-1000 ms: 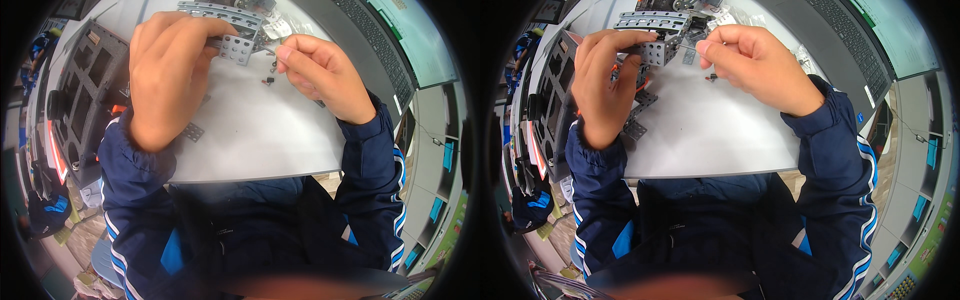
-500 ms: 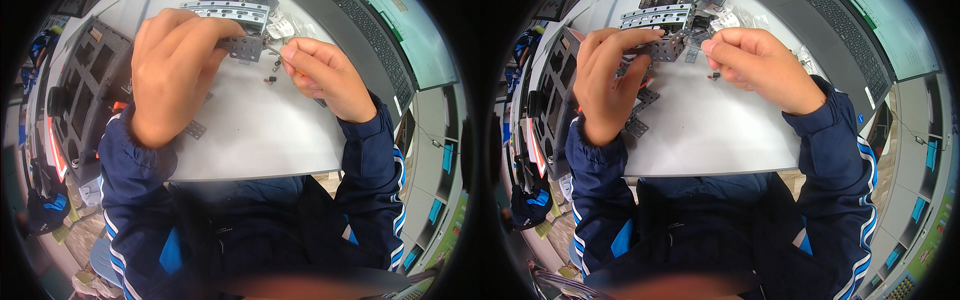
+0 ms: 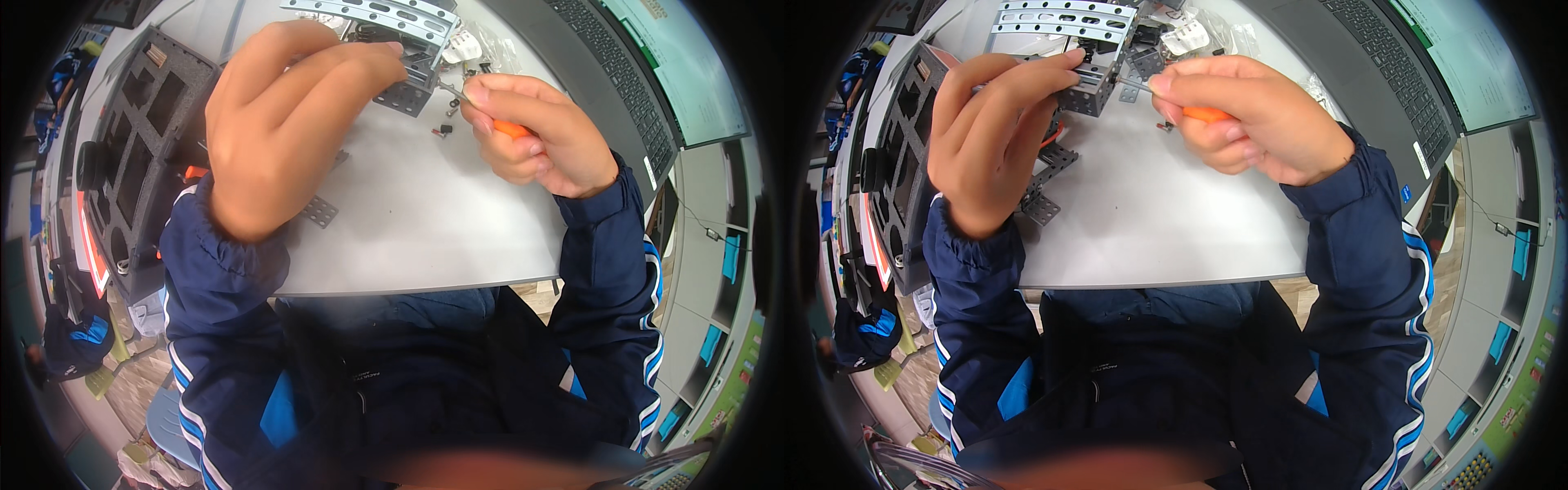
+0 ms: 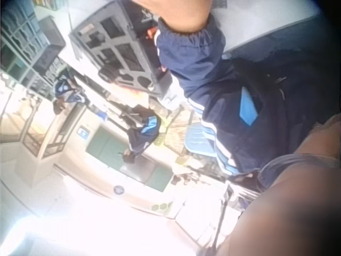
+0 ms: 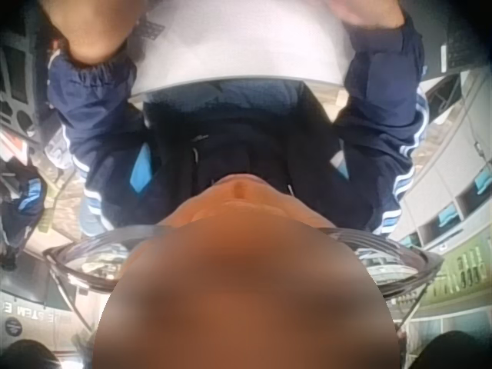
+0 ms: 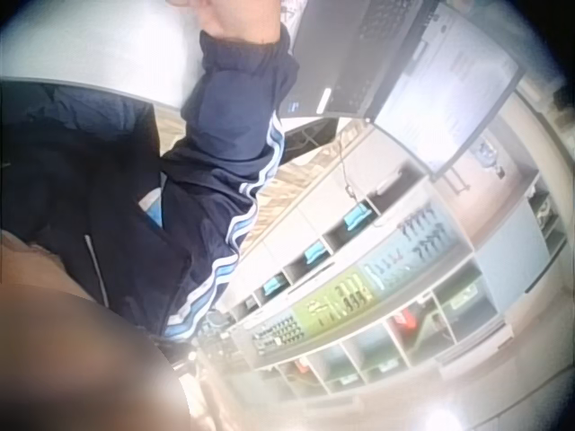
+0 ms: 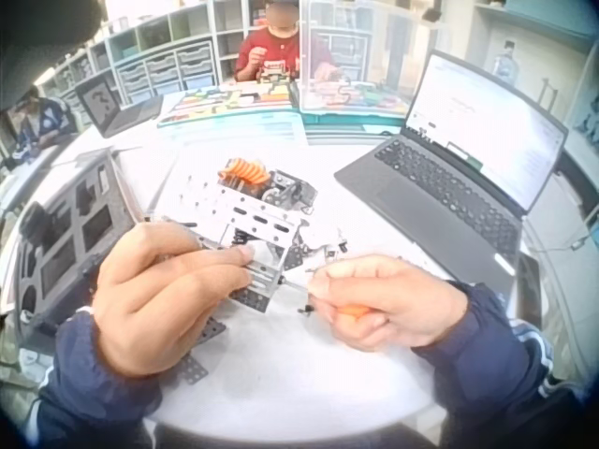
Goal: The person assembles a metal frame by inserting and tightening screws into pre-drilled holes using an orange-handled screwdriver. They handle multiple metal brackets and small fasteners, aligning parts and securing them one at a time.
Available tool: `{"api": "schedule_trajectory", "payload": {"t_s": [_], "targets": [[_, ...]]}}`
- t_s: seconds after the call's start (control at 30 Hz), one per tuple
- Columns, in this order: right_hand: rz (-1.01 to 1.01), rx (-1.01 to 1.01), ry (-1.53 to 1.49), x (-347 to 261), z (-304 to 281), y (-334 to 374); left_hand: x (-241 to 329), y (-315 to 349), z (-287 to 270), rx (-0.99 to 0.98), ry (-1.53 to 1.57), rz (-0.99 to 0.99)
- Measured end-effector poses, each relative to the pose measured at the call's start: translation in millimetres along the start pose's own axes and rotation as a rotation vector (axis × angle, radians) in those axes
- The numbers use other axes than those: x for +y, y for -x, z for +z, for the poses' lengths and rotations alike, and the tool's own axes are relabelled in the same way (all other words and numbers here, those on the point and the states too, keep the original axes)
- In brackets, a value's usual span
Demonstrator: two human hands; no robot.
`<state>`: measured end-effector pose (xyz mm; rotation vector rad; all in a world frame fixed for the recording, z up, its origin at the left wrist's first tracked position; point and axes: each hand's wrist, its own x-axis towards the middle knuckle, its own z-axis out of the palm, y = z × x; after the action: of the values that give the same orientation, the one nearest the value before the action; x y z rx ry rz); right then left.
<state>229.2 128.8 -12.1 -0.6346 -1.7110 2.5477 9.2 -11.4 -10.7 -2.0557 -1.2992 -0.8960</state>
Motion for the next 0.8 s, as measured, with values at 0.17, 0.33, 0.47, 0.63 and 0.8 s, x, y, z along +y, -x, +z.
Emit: {"api": "schedule_trajectory", "payload": {"t_s": [0.17, 0.33, 0.47, 0.63, 0.8], "targets": [[0.061, -0.077, -0.038, -1.7, 2.1, 1.4, -1.6, -2.5, -10.0, -0.032, -0.020, 0.085], [-0.099, 0.062, 0.170, 5.0, 10.2, 3.1, -3.4, -2.8, -11.9, -0.063, 0.022, 0.058], [-0.227, 0.114, 0.381, 8.9, 9.2, -0.8, -3.5, -2.1, -11.1, -0.071, 0.005, 0.066], [-0.589, 0.359, 0.955, 23.5, 12.0, -3.4, -2.2, -1.1, -10.9, -0.055, -0.026, 0.065], [-1.011, 0.559, 1.596, 28.8, 11.2, -8.2, -3.8, 0.1, -5.8, -0.044, -0.027, 0.055]]}}
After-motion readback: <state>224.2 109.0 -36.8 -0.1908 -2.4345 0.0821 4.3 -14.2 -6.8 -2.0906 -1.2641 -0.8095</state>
